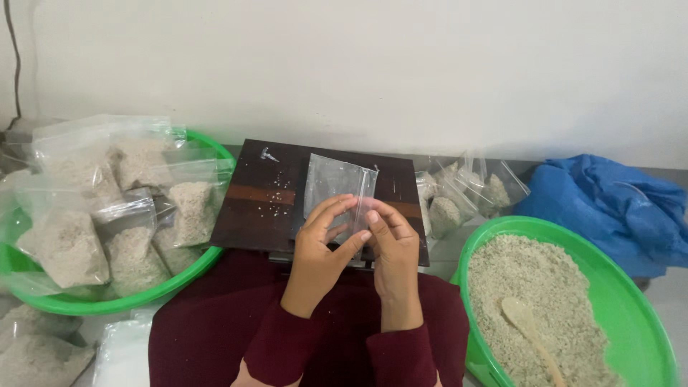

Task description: The person fills plastic bags with a white granular substance from a green basin using a scoop, weighs the bags on a digital scale, and seals them by hand before placing them into another basin.

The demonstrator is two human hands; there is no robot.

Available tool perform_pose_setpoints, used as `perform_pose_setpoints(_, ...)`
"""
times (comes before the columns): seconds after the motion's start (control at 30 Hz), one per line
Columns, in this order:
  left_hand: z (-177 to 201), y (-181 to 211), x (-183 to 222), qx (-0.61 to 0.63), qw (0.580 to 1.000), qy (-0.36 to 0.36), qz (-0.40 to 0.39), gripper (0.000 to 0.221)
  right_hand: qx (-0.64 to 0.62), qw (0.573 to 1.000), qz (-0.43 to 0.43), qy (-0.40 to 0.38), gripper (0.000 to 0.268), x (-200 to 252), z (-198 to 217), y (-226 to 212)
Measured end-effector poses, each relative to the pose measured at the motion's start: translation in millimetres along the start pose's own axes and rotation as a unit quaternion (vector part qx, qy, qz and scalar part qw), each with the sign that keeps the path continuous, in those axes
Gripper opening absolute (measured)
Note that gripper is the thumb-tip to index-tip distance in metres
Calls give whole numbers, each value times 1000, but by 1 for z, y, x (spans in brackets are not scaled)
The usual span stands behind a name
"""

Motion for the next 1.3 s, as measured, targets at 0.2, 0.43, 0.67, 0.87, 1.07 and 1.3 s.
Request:
perform_pose_setpoints(0.2, -3, 0, 1, 1, 1000, -7, -3, 47, -11, 1000, 2, 6, 27, 6, -3, -11)
perform_pose_setpoints(0.43, -1, 0, 5, 6, 1000, -3, -14, 52, 1, 1000, 8, 10, 25, 9, -5, -15)
perform_pose_setpoints(0.67, -7, -2, 7, -137, 983, 68, -102, 33, 161, 979, 121, 22, 29, 13, -11, -15)
perform_pose_setpoints(0.87, -5, 0, 1, -214, 955, 119, -167, 21, 271, 930, 249, 29, 16, 9, -19, -45)
perform_pose_setpoints(1.07, 6, 3, -8, -265, 920, 167, -236, 24, 329, 882, 326, 85, 11, 0, -7, -52)
perform_pose_setpoints(1.3, -14, 22, -10, -172, 941, -77, -279, 66, 405, 856, 321, 26, 16, 1, -9, -66)
Point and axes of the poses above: each hand's wrist, its own x-axis away from the middle knuckle, its own z-axis out of the back of the hand, y = z × x, the point moved 6 cm from there along -x, towards the middle knuckle, and after that the axes turned 9 degrees about x, right-handed, at the moved point
